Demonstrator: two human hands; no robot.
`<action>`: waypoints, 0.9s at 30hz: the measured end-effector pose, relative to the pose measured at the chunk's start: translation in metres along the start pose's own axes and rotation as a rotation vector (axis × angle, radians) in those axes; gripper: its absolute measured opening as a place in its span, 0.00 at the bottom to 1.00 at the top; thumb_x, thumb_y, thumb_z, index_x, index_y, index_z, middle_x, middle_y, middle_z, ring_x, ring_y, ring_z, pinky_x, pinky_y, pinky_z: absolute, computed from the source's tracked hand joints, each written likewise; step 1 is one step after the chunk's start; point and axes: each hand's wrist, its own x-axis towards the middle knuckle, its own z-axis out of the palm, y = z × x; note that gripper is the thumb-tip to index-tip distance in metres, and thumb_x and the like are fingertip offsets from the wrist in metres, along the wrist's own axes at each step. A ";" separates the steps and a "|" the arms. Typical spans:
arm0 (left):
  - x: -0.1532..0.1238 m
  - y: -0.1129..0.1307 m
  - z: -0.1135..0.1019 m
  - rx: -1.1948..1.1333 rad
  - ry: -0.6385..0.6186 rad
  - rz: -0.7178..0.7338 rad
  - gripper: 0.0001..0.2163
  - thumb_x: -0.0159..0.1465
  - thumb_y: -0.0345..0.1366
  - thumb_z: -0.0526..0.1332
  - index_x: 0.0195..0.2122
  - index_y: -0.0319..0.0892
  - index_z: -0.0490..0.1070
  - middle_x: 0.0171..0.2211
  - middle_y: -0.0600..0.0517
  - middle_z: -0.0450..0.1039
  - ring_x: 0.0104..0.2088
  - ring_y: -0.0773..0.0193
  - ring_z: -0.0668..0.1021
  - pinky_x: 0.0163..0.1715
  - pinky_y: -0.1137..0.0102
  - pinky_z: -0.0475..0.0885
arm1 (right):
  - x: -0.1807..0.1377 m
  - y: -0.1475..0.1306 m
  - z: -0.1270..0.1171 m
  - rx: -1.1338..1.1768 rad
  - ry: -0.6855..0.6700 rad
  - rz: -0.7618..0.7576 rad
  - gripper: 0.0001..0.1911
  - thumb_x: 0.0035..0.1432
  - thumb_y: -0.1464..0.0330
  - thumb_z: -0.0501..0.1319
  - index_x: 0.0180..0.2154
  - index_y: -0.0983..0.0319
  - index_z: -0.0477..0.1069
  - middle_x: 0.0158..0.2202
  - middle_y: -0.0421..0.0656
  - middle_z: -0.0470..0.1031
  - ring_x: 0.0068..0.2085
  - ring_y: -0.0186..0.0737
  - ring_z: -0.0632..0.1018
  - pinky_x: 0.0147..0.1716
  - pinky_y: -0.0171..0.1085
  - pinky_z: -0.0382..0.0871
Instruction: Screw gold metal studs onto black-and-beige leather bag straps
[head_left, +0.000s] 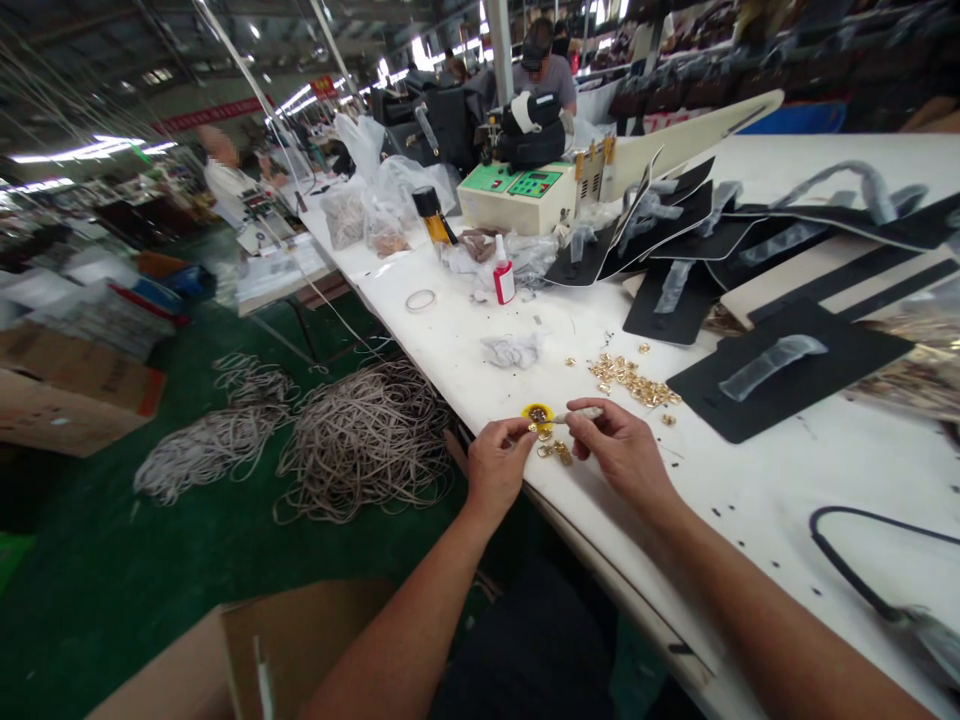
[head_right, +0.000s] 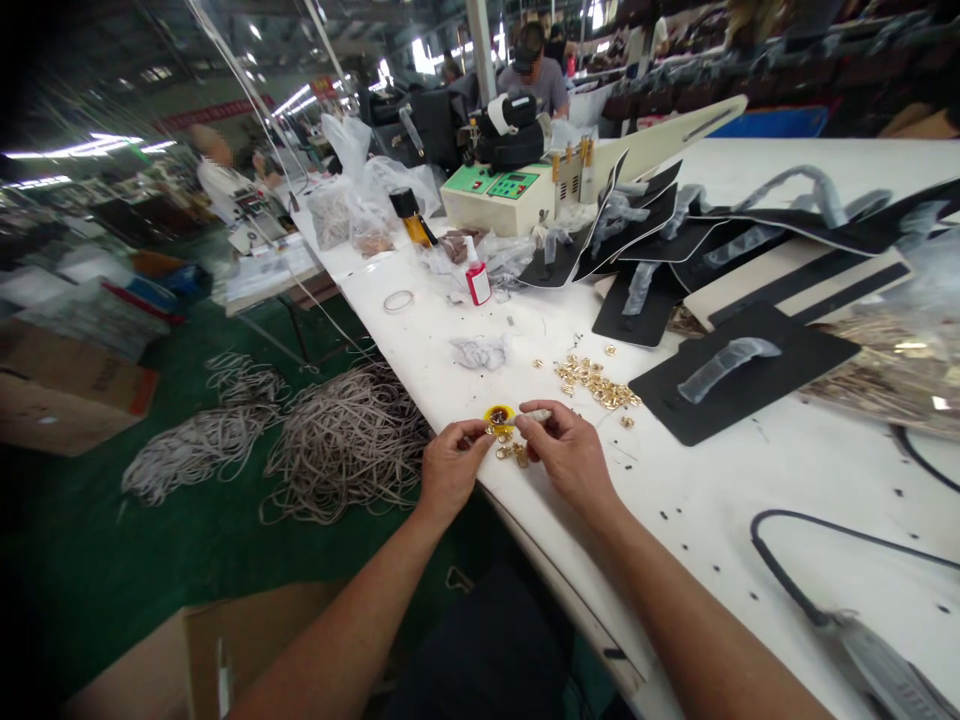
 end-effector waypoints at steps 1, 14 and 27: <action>0.000 0.000 0.000 0.000 -0.001 0.006 0.06 0.61 0.35 0.68 0.39 0.46 0.81 0.35 0.53 0.81 0.34 0.64 0.79 0.39 0.69 0.73 | 0.000 0.001 0.001 0.004 0.004 -0.008 0.21 0.60 0.53 0.66 0.44 0.62 0.76 0.21 0.38 0.74 0.23 0.36 0.74 0.26 0.34 0.67; -0.002 0.002 0.001 0.005 0.003 0.030 0.06 0.61 0.34 0.69 0.39 0.45 0.82 0.36 0.52 0.81 0.36 0.64 0.79 0.42 0.68 0.74 | -0.003 0.002 0.005 -0.031 0.000 -0.015 0.20 0.60 0.52 0.65 0.43 0.61 0.75 0.22 0.37 0.75 0.23 0.37 0.76 0.25 0.34 0.70; -0.002 0.001 0.001 0.007 -0.011 0.018 0.06 0.62 0.35 0.68 0.40 0.46 0.82 0.37 0.52 0.82 0.38 0.63 0.80 0.44 0.67 0.75 | -0.003 0.010 0.005 -0.117 -0.037 -0.108 0.16 0.63 0.54 0.63 0.44 0.59 0.75 0.27 0.40 0.77 0.26 0.39 0.77 0.28 0.36 0.71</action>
